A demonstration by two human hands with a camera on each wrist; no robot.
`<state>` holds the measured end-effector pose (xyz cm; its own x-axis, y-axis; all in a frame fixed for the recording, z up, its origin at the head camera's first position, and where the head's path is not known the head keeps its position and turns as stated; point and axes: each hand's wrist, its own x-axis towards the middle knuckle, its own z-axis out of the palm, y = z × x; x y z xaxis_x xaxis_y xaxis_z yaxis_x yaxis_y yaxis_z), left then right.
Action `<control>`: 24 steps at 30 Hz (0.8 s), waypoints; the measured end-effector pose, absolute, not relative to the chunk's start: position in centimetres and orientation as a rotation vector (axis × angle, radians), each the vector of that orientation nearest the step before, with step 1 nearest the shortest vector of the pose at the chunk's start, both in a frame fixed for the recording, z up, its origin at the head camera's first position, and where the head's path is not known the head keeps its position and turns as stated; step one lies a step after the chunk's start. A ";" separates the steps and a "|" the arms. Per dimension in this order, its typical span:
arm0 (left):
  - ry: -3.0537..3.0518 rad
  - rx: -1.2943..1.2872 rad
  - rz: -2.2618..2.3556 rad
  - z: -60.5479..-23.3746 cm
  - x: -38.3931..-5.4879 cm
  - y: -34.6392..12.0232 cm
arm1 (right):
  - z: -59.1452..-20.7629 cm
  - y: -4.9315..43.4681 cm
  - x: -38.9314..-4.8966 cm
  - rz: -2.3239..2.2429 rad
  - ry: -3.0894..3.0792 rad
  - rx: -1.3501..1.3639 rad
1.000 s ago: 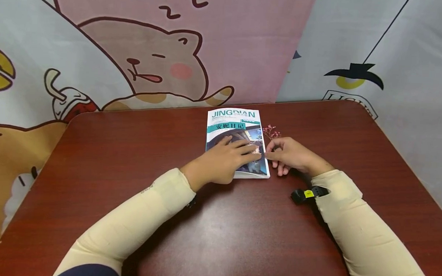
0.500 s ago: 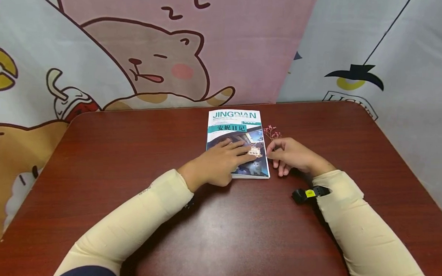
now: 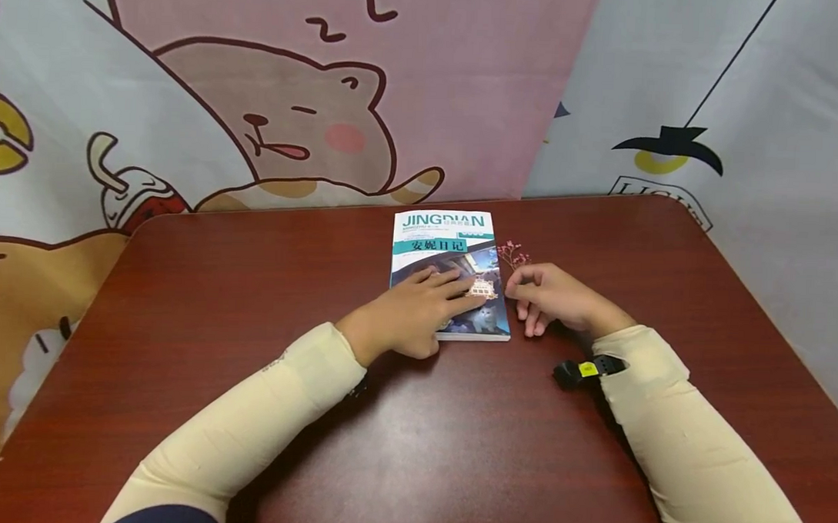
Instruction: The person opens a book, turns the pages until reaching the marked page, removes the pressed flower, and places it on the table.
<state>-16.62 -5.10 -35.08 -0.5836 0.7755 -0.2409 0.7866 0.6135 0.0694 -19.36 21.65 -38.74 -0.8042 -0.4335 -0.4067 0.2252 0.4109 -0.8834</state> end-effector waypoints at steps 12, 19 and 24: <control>2.645 1.328 -0.038 -35.1 -16.5 -5.6 | -36.5 22.0 -18.9 -1.510 2.161 -0.280; 2.679 1.339 -0.016 -35.0 -16.3 -6.1 | -35.1 22.5 -18.2 -1.387 2.357 -0.304; 2.728 1.366 0.028 -35.0 -16.3 -7.0 | -34.7 22.4 -17.7 -1.282 2.575 -0.384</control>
<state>-16.27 -7.01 -34.99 -0.5958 0.7998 -0.0730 0.7982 0.5998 0.0569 -17.73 22.43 -34.74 -0.9369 -0.3363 -0.0951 -0.1267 0.5805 -0.8043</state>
